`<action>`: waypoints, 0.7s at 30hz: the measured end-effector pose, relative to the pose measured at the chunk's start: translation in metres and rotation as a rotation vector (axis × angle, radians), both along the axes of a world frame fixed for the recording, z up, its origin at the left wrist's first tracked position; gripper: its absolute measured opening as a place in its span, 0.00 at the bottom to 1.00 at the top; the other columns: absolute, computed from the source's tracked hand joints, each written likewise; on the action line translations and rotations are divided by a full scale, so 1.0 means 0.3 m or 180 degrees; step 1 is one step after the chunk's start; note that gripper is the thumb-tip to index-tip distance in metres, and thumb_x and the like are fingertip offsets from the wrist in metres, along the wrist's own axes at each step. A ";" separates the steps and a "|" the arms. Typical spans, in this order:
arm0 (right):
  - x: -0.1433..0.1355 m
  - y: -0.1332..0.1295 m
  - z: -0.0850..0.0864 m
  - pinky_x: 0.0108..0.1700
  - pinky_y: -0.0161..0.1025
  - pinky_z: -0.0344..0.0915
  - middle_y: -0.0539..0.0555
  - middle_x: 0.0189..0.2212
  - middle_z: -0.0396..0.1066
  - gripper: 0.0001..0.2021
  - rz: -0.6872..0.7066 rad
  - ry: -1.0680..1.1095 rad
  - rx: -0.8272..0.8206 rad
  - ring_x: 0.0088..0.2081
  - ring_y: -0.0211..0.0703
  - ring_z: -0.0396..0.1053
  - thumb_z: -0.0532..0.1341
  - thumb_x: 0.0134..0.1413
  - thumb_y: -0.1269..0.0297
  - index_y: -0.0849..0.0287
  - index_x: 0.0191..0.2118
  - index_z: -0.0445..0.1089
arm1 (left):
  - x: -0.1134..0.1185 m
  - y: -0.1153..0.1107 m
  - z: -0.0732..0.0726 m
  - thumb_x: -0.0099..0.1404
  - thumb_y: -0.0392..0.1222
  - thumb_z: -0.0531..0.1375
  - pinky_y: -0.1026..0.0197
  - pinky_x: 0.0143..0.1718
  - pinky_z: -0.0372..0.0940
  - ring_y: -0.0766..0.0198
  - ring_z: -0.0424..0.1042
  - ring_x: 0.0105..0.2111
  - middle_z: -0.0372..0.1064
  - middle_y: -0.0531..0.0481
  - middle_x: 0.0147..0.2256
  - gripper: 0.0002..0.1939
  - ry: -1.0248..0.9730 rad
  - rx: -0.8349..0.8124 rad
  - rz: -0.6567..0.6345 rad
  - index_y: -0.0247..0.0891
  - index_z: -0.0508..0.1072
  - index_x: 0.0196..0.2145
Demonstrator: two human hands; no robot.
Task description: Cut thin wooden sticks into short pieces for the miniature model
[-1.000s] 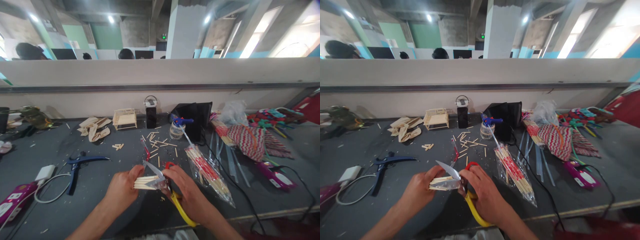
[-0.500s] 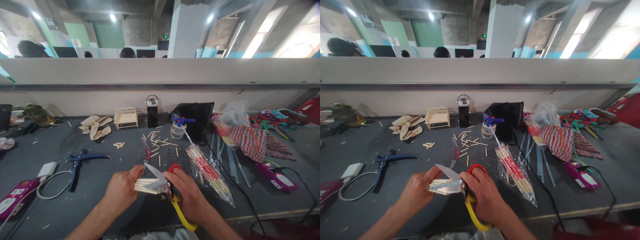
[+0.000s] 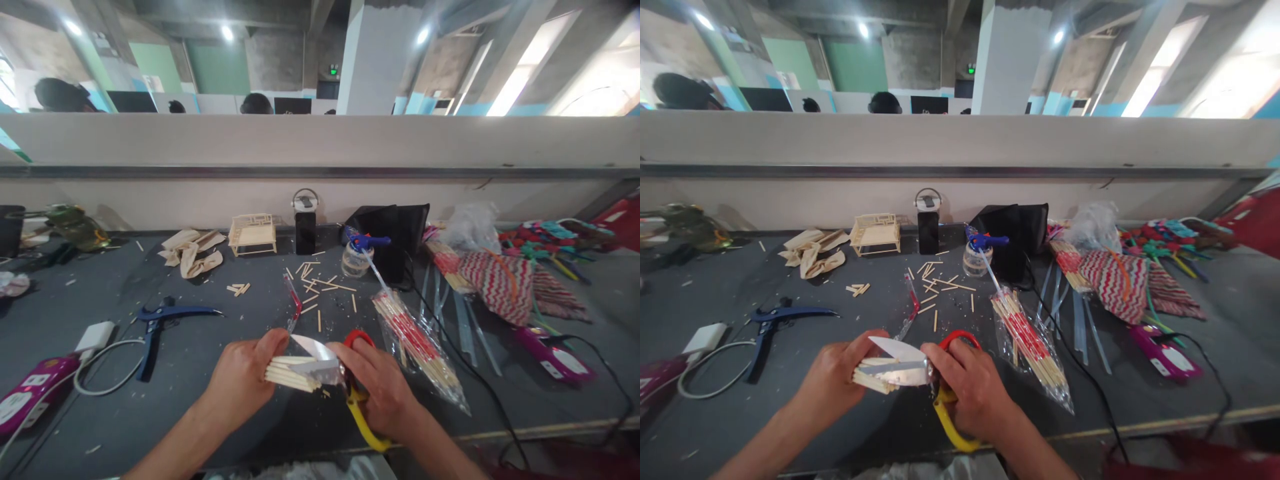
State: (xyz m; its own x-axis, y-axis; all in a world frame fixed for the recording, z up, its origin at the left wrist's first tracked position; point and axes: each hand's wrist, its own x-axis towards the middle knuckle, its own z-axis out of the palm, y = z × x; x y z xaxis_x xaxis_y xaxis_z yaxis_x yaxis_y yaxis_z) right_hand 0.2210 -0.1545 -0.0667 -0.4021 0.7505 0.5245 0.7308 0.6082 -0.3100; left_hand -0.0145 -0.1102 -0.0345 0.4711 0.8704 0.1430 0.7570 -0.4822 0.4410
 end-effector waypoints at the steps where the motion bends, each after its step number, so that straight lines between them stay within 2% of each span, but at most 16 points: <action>1: 0.001 0.001 -0.003 0.31 0.38 0.65 0.56 0.33 0.67 0.27 -0.0014 0.0003 0.0003 0.31 0.45 0.68 0.54 0.47 0.71 0.58 0.56 0.61 | 0.000 0.001 -0.001 0.58 0.32 0.52 0.67 0.24 0.59 0.66 0.72 0.23 0.74 0.51 0.26 0.14 -0.0013 -0.0029 0.0011 0.37 0.71 0.40; 7: -0.007 0.020 0.021 0.33 0.38 0.66 0.55 0.32 0.68 0.24 0.0020 0.0094 -0.0047 0.32 0.43 0.67 0.53 0.52 0.73 0.58 0.56 0.62 | 0.000 0.012 0.000 0.58 0.33 0.52 0.67 0.23 0.56 0.66 0.70 0.21 0.73 0.51 0.24 0.14 0.0250 -0.0111 0.0110 0.39 0.72 0.40; 13: -0.030 0.019 0.069 0.44 0.41 0.67 0.57 0.40 0.65 0.28 0.0444 0.0476 -0.0705 0.42 0.44 0.65 0.53 0.53 0.77 0.56 0.61 0.56 | 0.006 0.020 0.000 0.57 0.33 0.53 0.65 0.24 0.55 0.63 0.73 0.25 0.75 0.51 0.26 0.14 0.0493 -0.0169 -0.0018 0.39 0.71 0.40; 17: -0.035 0.012 0.063 0.48 0.44 0.66 0.59 0.46 0.62 0.32 0.0395 0.0481 -0.0625 0.46 0.46 0.63 0.53 0.52 0.80 0.54 0.63 0.52 | 0.009 0.023 -0.006 0.56 0.34 0.55 0.63 0.27 0.59 0.58 0.75 0.29 0.77 0.47 0.32 0.20 0.0717 -0.0282 -0.0111 0.39 0.69 0.47; 21: -0.028 0.010 0.044 0.43 0.43 0.68 0.57 0.39 0.65 0.30 0.0216 0.0404 -0.0421 0.40 0.45 0.65 0.53 0.50 0.79 0.56 0.61 0.56 | 0.013 0.020 -0.012 0.58 0.33 0.53 0.63 0.27 0.59 0.57 0.75 0.29 0.77 0.47 0.30 0.18 0.0794 -0.0254 -0.0109 0.39 0.70 0.47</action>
State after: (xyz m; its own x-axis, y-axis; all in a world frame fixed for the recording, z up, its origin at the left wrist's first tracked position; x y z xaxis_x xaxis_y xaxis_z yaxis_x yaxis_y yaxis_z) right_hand 0.2127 -0.1514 -0.0534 -0.3911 0.7896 0.4729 0.6393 0.6027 -0.4776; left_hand -0.0105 -0.1042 -0.0381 0.5125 0.8573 -0.0498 0.8310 -0.4805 0.2803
